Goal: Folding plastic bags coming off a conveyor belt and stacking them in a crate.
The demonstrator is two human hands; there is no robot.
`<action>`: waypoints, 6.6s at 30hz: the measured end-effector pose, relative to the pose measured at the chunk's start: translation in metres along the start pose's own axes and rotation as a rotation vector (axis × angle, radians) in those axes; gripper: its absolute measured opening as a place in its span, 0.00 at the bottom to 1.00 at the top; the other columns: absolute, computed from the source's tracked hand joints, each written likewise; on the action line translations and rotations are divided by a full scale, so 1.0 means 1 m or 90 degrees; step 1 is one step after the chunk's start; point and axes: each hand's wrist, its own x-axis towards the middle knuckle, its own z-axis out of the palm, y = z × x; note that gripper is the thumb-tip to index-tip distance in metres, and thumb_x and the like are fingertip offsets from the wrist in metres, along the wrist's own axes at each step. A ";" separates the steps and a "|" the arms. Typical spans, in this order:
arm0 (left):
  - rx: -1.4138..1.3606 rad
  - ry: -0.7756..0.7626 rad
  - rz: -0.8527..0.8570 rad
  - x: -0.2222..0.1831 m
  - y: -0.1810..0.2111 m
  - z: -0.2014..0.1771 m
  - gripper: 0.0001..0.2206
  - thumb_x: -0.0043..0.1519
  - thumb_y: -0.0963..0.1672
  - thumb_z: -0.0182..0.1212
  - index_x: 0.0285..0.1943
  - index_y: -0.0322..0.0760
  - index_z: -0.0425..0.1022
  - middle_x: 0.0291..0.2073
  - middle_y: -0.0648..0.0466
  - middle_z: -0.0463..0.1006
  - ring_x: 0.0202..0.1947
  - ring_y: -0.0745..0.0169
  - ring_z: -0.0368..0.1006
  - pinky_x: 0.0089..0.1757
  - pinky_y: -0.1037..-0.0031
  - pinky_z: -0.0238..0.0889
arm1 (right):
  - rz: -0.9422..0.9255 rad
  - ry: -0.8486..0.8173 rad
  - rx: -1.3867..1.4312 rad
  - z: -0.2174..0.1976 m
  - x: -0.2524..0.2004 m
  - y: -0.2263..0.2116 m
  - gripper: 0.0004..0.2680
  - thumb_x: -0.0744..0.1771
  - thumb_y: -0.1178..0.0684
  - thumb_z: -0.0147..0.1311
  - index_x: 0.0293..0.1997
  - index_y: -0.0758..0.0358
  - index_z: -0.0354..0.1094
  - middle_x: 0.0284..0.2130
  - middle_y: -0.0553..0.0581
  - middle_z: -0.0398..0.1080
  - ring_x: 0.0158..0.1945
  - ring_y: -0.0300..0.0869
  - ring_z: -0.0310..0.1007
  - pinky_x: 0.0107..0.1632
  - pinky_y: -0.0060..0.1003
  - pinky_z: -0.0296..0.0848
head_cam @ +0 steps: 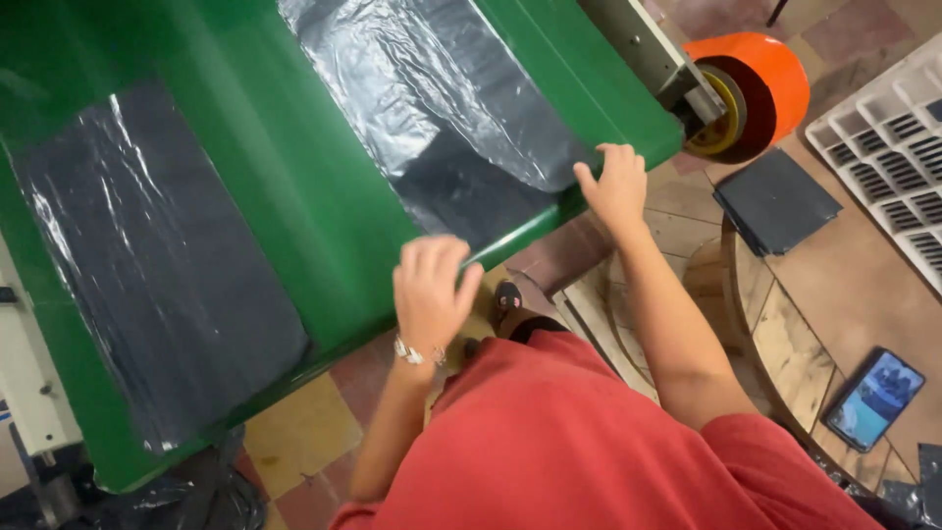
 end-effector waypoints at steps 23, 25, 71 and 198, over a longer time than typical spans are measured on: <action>0.024 -0.529 0.012 0.089 -0.081 0.124 0.35 0.63 0.61 0.43 0.76 0.45 0.52 0.76 0.50 0.46 0.77 0.48 0.33 0.64 0.33 0.35 | 0.208 -0.510 -0.019 -0.023 0.049 -0.030 0.24 0.64 0.42 0.60 0.62 0.56 0.54 0.44 0.69 0.74 0.48 0.65 0.76 0.49 0.61 0.73; 0.017 -0.531 0.011 0.097 -0.102 0.136 0.36 0.63 0.64 0.39 0.76 0.47 0.52 0.76 0.52 0.46 0.77 0.50 0.33 0.64 0.33 0.37 | 0.179 -0.535 0.050 -0.046 0.074 -0.046 0.28 0.65 0.44 0.58 0.70 0.56 0.47 0.46 0.75 0.73 0.49 0.68 0.74 0.49 0.62 0.73; -0.970 -0.045 -0.811 0.259 -0.297 0.203 0.37 0.64 0.62 0.23 0.67 0.36 0.61 0.67 0.41 0.66 0.65 0.43 0.66 0.60 0.50 0.56 | -0.348 -0.136 0.355 0.203 0.391 -0.171 0.10 0.60 0.59 0.61 0.40 0.54 0.67 0.33 0.53 0.72 0.43 0.49 0.72 0.48 0.44 0.65; -0.271 -0.068 -0.733 -0.048 -0.705 -0.152 0.27 0.54 0.56 0.71 0.51 0.35 0.72 0.45 0.38 0.78 0.51 0.39 0.74 0.48 0.54 0.67 | -0.391 -0.274 0.245 0.359 0.224 -0.667 0.08 0.61 0.47 0.63 0.40 0.50 0.76 0.36 0.51 0.73 0.44 0.51 0.73 0.51 0.43 0.73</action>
